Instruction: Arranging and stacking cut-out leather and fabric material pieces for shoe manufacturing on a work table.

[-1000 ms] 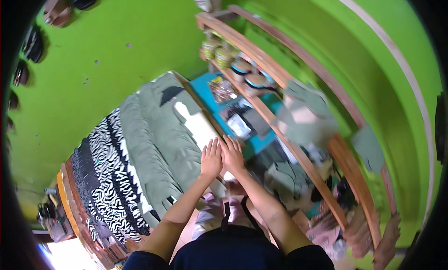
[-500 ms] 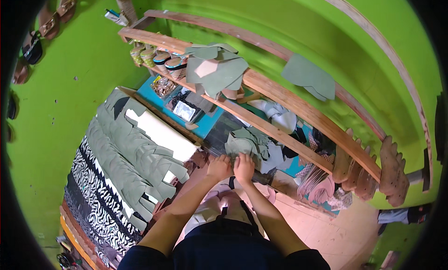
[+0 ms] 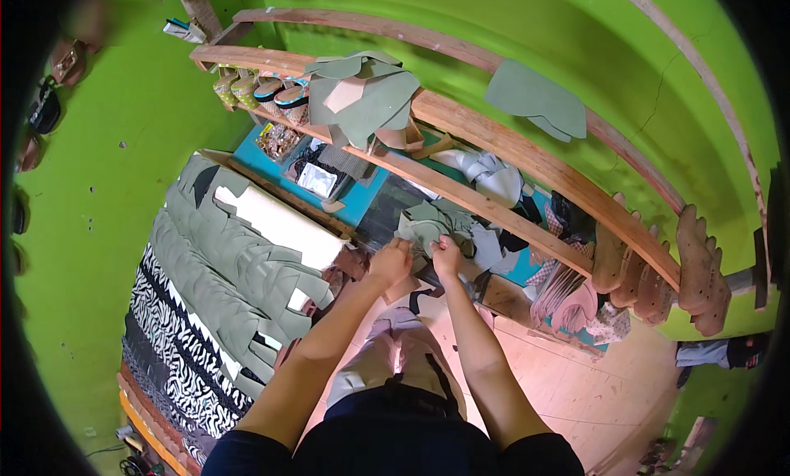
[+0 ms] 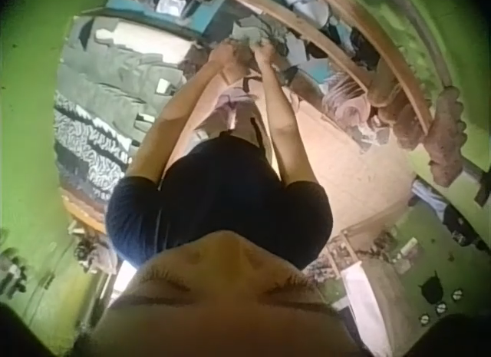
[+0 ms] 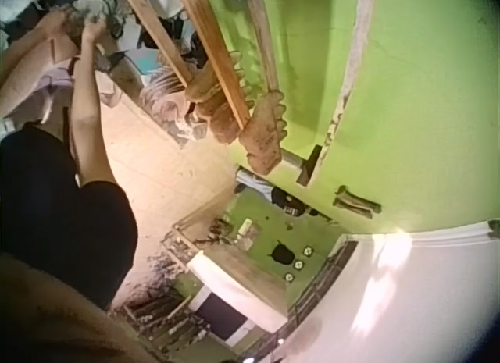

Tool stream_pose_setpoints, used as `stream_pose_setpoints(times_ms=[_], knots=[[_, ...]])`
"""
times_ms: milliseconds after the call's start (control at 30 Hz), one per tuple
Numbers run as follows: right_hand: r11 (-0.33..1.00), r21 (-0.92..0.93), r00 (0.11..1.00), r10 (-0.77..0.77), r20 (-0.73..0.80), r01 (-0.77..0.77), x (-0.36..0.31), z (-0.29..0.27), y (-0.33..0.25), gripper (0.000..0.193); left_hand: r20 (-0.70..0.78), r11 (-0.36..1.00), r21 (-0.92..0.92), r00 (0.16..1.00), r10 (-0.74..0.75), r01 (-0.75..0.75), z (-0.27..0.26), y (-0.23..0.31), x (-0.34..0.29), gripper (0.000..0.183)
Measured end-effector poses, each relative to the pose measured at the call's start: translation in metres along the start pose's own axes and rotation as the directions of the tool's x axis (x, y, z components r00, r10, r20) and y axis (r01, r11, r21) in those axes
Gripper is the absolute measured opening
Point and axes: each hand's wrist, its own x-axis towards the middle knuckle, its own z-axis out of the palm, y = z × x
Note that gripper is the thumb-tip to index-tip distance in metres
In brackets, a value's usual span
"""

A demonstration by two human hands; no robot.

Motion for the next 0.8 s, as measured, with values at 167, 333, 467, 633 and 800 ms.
stream_pose_setpoints(times_ms=[167, 333, 467, 633, 800], knots=[[0.713, 0.521, 0.842, 0.184, 0.507, -0.470, -0.009, -0.026, -0.028, 0.030, -0.149, 0.980, -0.186, 0.985, -0.092, 0.063, -0.019, -0.004, 0.004, 0.043], [0.863, 0.450, 0.632, -0.220, 0.744, -0.231, 0.014, -0.034, -0.041, 0.025, -0.337, 0.956, -0.216, 0.934, 0.119, -0.200, -0.027, -0.022, 0.007, 0.050], [0.809, 0.588, 0.571, -0.468, 0.674, -0.031, 0.035, -0.020, -0.061, 0.015, 0.034, 0.916, -0.385, 0.993, -0.110, 0.114, -0.055, -0.023, -0.001, 0.040], [0.830, 0.544, 0.459, -0.533, 0.711, 0.120, 0.041, 0.015, -0.107, 0.018, -0.023, 0.573, -0.791, 0.926, -0.378, 0.214, -0.080, -0.048, -0.035, 0.015], [0.852, 0.492, 0.337, -0.522, 0.783, 0.178, 0.024, 0.055, -0.160, 0.021, -0.135, 0.527, -0.797, 0.762, -0.633, 0.296, -0.106, -0.076, -0.069, 0.019]])
